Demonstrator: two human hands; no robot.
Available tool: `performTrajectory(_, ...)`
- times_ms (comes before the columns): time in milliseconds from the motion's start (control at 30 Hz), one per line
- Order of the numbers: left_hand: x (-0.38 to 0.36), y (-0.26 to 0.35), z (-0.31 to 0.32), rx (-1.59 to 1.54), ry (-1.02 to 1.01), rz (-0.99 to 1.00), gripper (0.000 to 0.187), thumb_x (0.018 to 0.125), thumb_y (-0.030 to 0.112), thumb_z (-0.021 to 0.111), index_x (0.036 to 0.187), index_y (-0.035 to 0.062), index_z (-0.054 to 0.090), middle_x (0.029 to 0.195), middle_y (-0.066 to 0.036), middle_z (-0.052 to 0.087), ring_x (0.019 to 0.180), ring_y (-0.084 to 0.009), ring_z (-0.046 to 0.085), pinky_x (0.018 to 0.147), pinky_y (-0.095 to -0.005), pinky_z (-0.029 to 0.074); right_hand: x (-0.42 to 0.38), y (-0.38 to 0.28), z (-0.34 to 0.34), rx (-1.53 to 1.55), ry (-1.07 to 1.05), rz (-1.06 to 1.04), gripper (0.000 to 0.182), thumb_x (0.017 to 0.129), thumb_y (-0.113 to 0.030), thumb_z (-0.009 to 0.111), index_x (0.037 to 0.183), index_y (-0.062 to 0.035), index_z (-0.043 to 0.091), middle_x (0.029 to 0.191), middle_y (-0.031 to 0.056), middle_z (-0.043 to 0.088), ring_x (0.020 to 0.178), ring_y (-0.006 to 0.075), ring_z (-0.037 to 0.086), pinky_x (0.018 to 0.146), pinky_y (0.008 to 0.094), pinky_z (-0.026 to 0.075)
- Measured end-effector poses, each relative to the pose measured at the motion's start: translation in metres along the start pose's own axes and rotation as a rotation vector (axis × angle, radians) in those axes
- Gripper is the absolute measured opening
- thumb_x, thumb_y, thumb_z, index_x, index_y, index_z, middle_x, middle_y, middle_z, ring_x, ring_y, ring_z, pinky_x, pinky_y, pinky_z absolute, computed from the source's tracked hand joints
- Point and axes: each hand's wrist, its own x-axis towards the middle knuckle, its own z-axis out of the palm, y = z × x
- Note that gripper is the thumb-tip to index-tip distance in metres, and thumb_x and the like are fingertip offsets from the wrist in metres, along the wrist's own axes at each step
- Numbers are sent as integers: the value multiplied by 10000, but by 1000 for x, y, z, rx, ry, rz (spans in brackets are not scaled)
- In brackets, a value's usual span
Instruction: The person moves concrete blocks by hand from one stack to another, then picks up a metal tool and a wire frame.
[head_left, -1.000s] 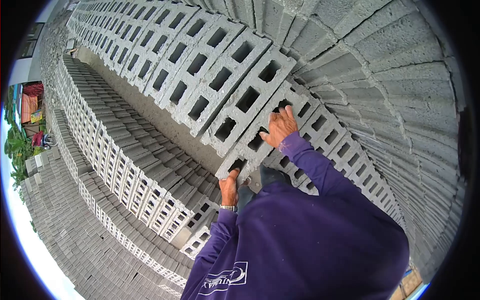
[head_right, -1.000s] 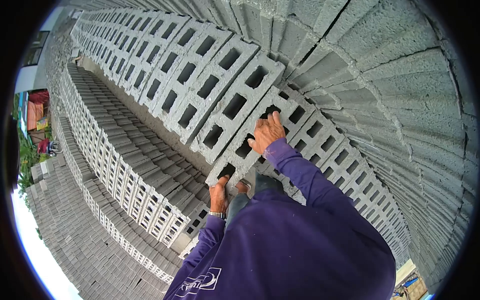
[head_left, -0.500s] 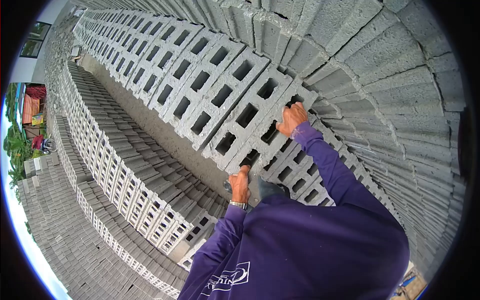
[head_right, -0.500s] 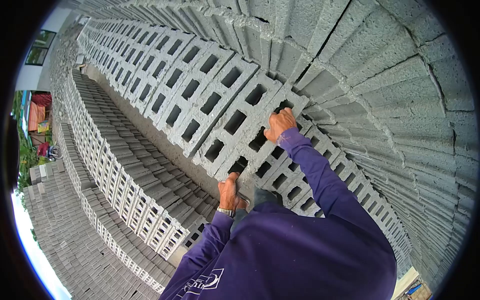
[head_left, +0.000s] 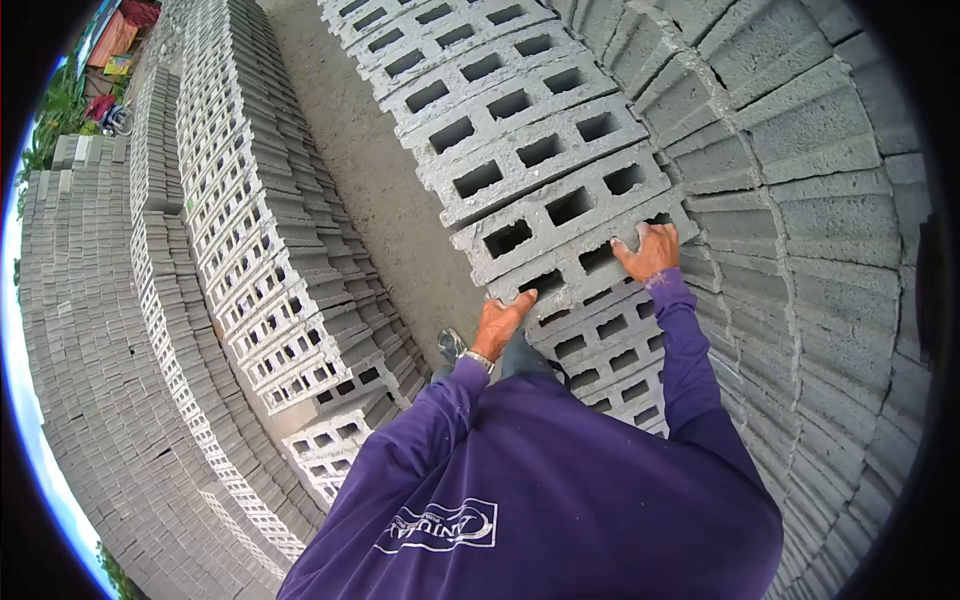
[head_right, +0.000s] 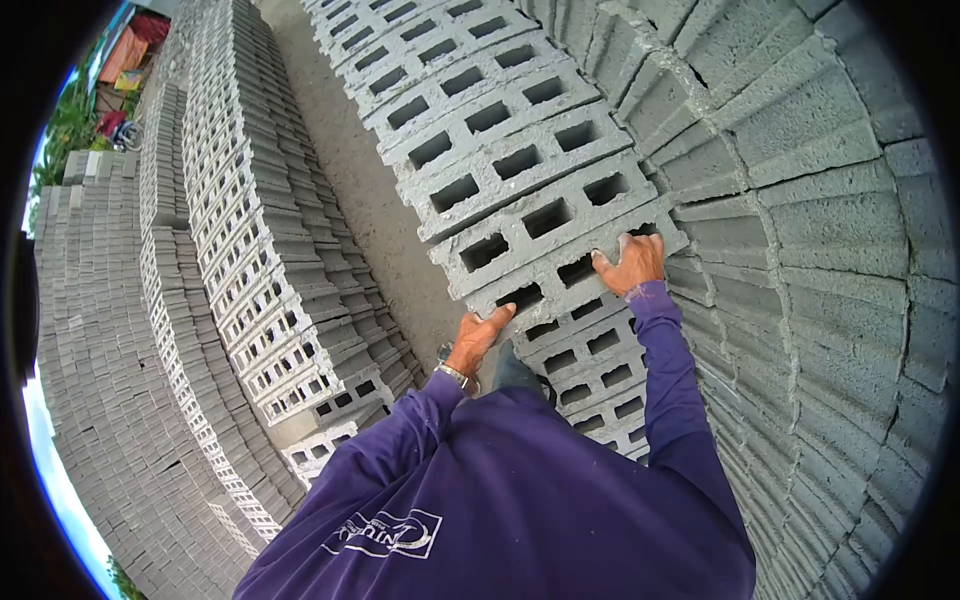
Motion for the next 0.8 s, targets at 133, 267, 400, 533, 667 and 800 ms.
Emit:
performTrajectory(133,-31,-30,-63,-63,-106,298,856,822,624,632,1316,-63,504,1252,-193,587,1200,-271,542,960,-362,459,11,-11,-22,30,295,75,499,820,-446,657,1099,-33,627,1078,213,622,1116,336,523,1013,495,335)
performTrajectory(267,-40,-126,-114,-239,146,278,686,885,521,606,1291,-28,537,1191,-143,631,1112,-243,593,914,-380,466,35,-26,25,-58,488,141,655,915,-550,492,1373,-82,488,1430,240,418,1361,352,359,1095,505,269)
performTrajectory(400,-93,-211,-131,-420,350,224,582,907,460,596,1265,2,565,1124,-99,667,1045,-209,625,839,-332,471,26,-98,66,-363,374,88,711,950,-570,383,1472,-89,343,1522,223,277,1416,400,231,1134,510,199)
performTrajectory(533,-134,-293,-131,-508,402,176,559,911,443,594,1258,6,568,1089,-77,668,1024,-194,628,796,-299,469,-6,-167,95,-314,312,-78,722,969,-545,346,1486,-45,289,1530,254,232,1433,401,183,1143,506,173)
performTrajectory(667,-137,-373,-122,-514,417,273,511,904,416,602,1196,-2,618,1044,-59,675,990,-171,632,796,-287,477,-72,-240,119,-273,288,-304,736,959,-550,389,1491,-52,280,1525,262,237,1429,410,186,1138,512,173)
performTrajectory(800,-195,-379,-134,-310,572,332,448,904,357,606,1107,-40,646,993,-106,690,926,-166,637,836,-298,487,-170,-307,153,-279,15,-690,654,905,-512,517,1413,-107,446,1520,188,302,1405,371,262,1110,496,229)
